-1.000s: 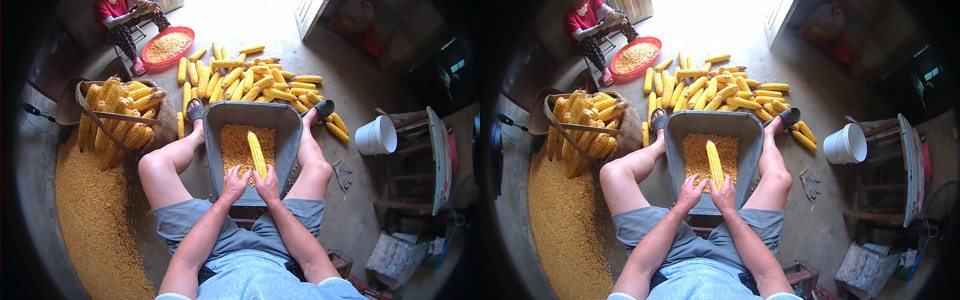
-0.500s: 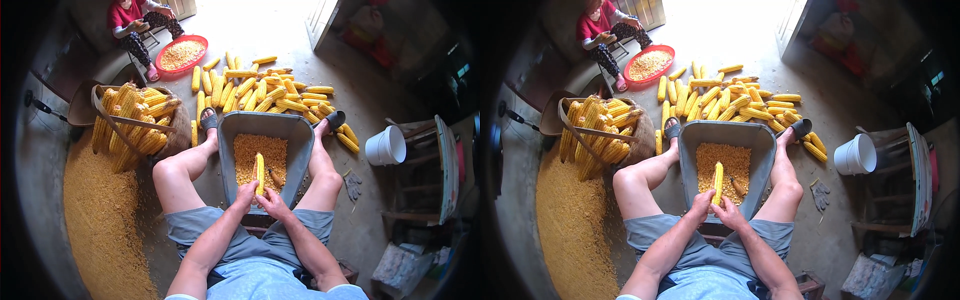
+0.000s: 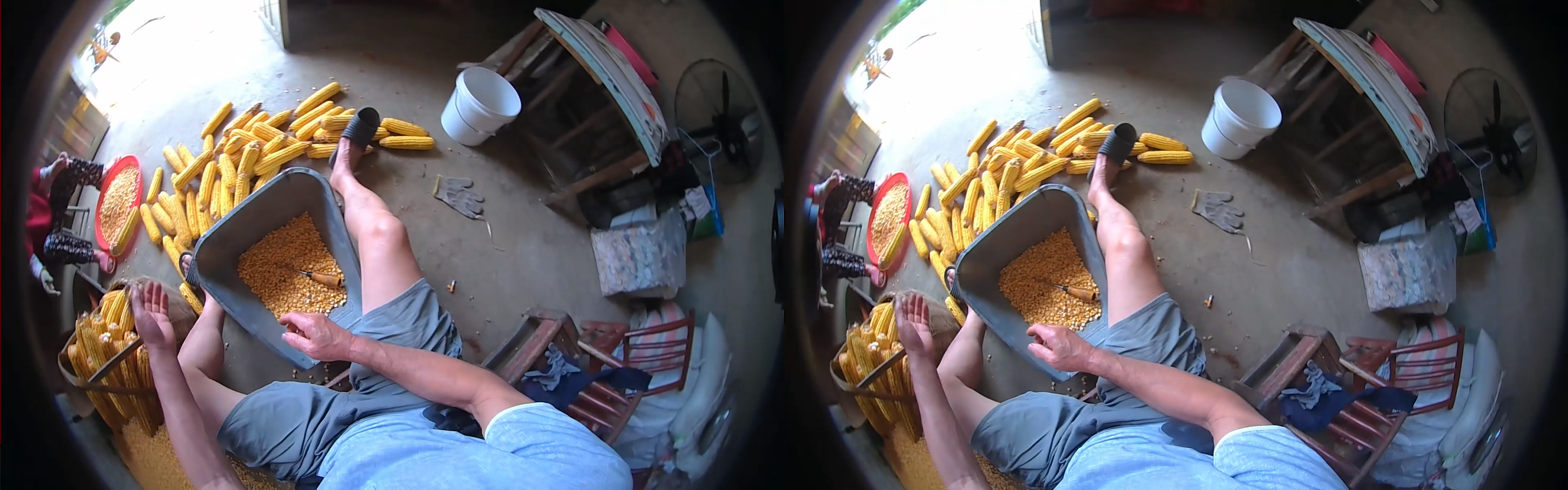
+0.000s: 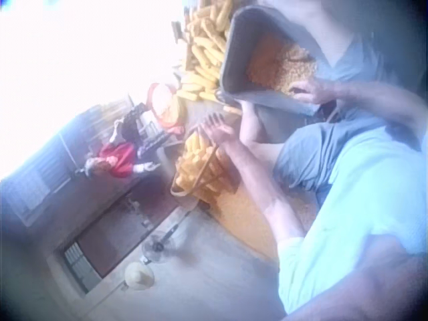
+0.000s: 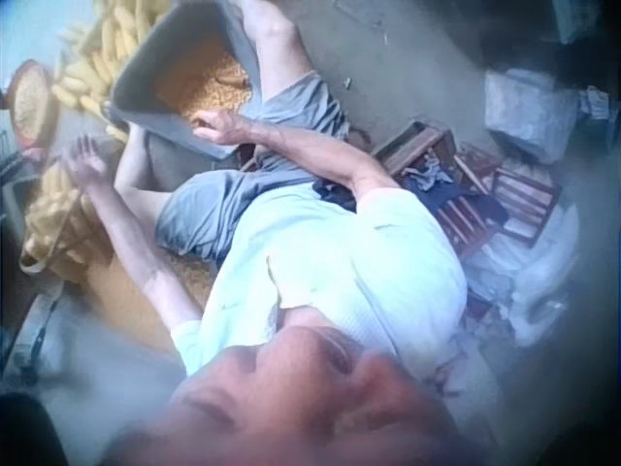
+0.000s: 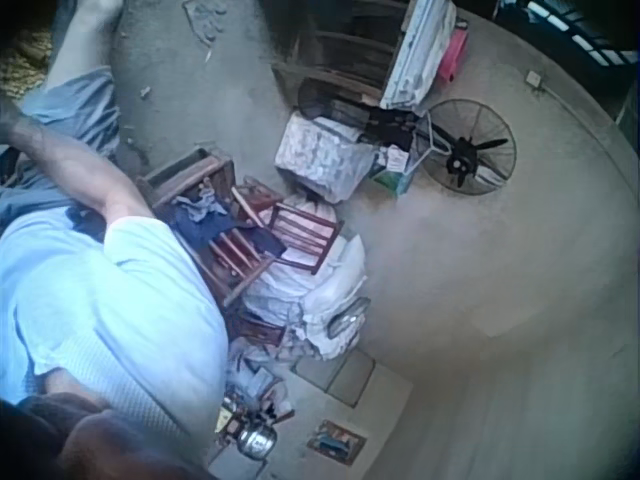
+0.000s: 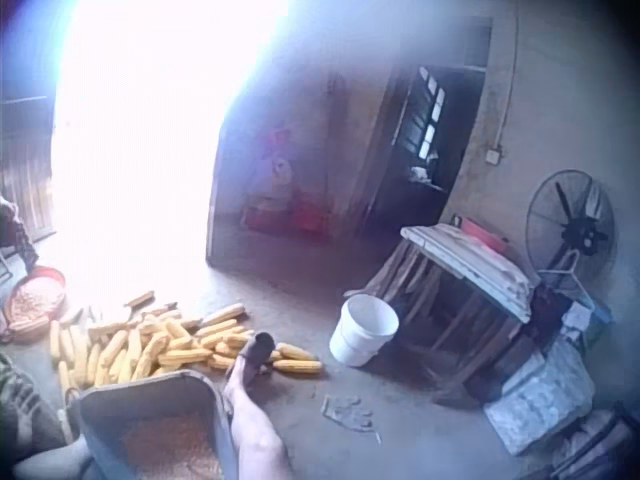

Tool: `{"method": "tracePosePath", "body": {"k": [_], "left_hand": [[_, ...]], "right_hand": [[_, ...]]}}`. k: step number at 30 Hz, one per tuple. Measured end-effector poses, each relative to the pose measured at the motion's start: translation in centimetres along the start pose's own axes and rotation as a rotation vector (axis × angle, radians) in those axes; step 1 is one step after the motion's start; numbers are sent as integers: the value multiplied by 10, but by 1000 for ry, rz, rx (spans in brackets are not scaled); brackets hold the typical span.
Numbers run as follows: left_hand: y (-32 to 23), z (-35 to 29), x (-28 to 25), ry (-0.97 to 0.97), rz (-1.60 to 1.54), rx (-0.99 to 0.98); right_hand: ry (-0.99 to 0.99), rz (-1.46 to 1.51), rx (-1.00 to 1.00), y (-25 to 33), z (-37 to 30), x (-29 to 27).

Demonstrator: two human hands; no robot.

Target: The person shells corn cobs into a container, stripping kernels off the cobs by hand and with a small pointed tool, then picks up another corn cob from the floor to shell.

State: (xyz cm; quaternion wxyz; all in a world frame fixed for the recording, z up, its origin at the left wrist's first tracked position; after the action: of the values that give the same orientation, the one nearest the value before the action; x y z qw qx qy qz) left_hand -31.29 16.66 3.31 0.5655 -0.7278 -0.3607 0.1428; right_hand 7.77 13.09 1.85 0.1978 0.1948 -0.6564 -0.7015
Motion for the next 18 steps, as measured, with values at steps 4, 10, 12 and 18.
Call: {"method": "tracePosePath", "body": {"k": [4,10,12,18], "left_hand": [[94,-89,61,231,182,-335],[175,-190,103,383,334,-549],[189,-206,105,397,368,-605],[203,-223,112,377,601,-674]], "right_hand": [[-106,58,-106,62,-12,-49],[-757,29,38,11,-77,-206],[-808,-8,275,-64,-116,-259],[-902,-567,1007,-250,-271,-317]]}}
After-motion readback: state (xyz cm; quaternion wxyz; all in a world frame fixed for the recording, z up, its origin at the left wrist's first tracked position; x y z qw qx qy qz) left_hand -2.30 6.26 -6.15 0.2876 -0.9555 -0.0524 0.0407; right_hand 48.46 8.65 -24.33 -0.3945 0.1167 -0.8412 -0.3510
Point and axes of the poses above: each hand's wrist, its own z-axis towards the middle knuckle, its own x-axis out of the palm, y = z × x, the point moved 4 cm from there along z, towards the middle knuckle, and after that the axes turned 9 degrees about z, right-handed, at the moved point
